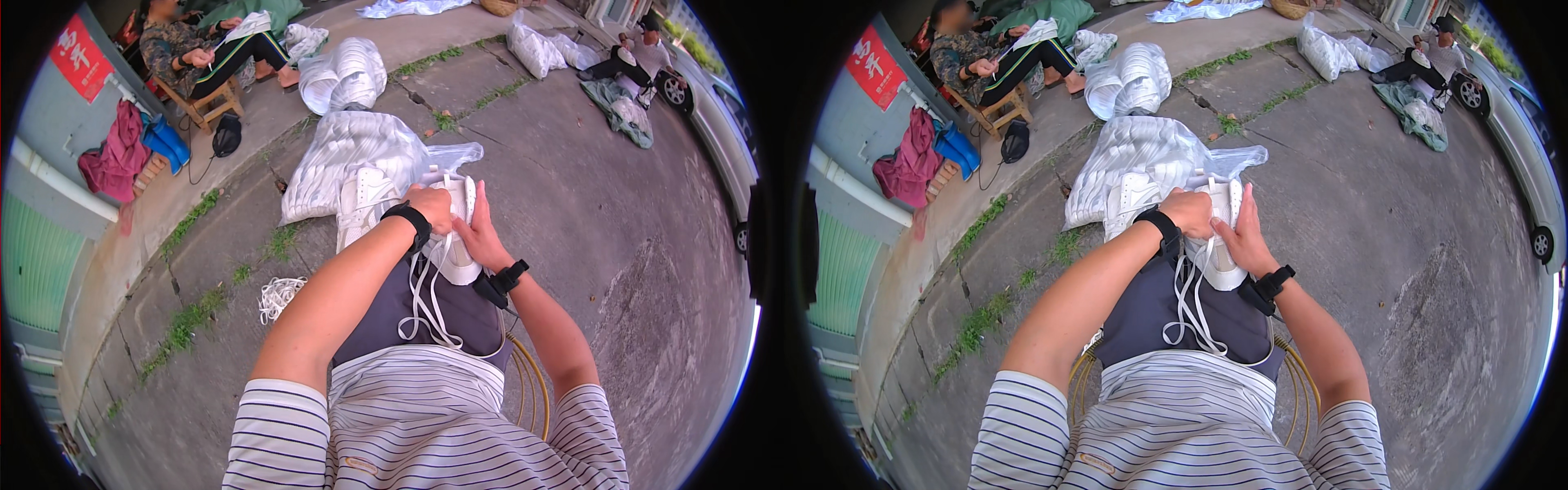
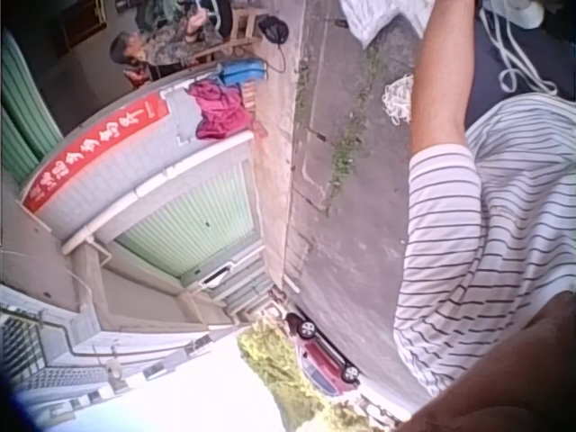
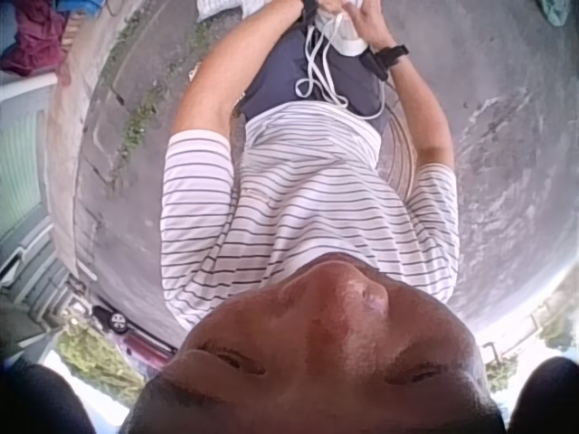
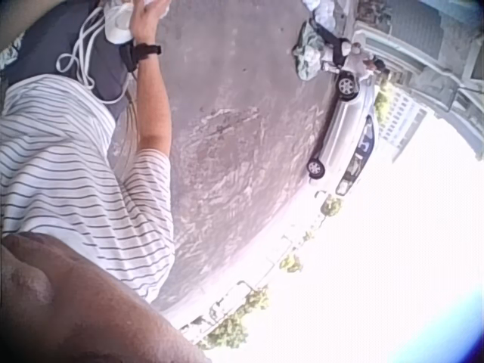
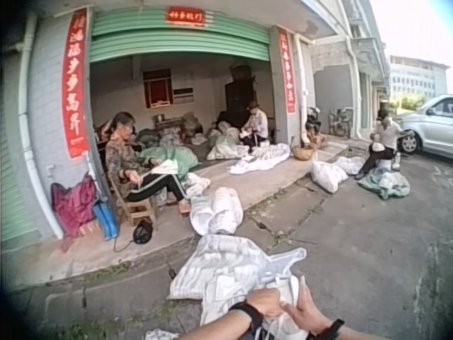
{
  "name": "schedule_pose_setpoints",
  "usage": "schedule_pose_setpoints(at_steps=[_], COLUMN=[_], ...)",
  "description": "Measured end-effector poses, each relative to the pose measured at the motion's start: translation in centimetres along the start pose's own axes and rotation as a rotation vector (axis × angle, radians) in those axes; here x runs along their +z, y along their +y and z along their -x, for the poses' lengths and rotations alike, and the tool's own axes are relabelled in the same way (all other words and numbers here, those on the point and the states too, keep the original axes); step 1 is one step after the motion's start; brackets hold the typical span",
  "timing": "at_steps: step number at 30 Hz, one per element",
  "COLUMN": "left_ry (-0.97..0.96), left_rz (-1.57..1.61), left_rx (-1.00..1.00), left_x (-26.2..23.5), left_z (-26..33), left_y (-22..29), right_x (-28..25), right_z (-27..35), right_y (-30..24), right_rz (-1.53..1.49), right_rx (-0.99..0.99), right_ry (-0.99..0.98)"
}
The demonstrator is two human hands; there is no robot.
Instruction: The person is repeatedly inserting long white shoelaces into new pairs of white sneakers and organizing them into batches.
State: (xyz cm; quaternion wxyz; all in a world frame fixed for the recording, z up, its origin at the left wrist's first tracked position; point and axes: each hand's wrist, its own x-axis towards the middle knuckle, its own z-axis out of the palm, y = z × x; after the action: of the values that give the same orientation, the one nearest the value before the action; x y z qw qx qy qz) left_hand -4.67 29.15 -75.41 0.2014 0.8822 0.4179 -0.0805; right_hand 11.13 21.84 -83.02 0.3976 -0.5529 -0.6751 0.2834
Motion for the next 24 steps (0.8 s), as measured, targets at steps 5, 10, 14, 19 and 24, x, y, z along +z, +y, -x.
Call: schedule_pose_setpoints(at_steps=[5, 10, 14, 19, 24], left_ry=[0.076, 0.056, 0.136, 0.312, 0.362], left_rz=[0.009, 0.041, 0.041, 0.272, 0.452], left_rx=[-0.032, 0.02, 0.078, 0.066, 0.056], left_x=[0.9, 1.0, 1.2, 0.7, 1.0], left_z=[0.5, 1.2, 1.0, 0.3, 0.3], left_y=[0.3, 0.2, -0.1, -1.1, -1.4], right_x=[0.3, 0.3, 0.5, 0.5, 0.1], right_z=[0.3, 0.5, 0.2, -0.4, -0.5], right_y=[0.3, 0.3, 0.8, 0.4, 0.2], right_rz=[0.028, -0.001, 0.034, 0.01, -0.007], right_rx=[-0.01, 0.034, 0.049, 0.065, 0.094], right_ry=[0.011, -0.016, 0.01, 0.001, -0.002])
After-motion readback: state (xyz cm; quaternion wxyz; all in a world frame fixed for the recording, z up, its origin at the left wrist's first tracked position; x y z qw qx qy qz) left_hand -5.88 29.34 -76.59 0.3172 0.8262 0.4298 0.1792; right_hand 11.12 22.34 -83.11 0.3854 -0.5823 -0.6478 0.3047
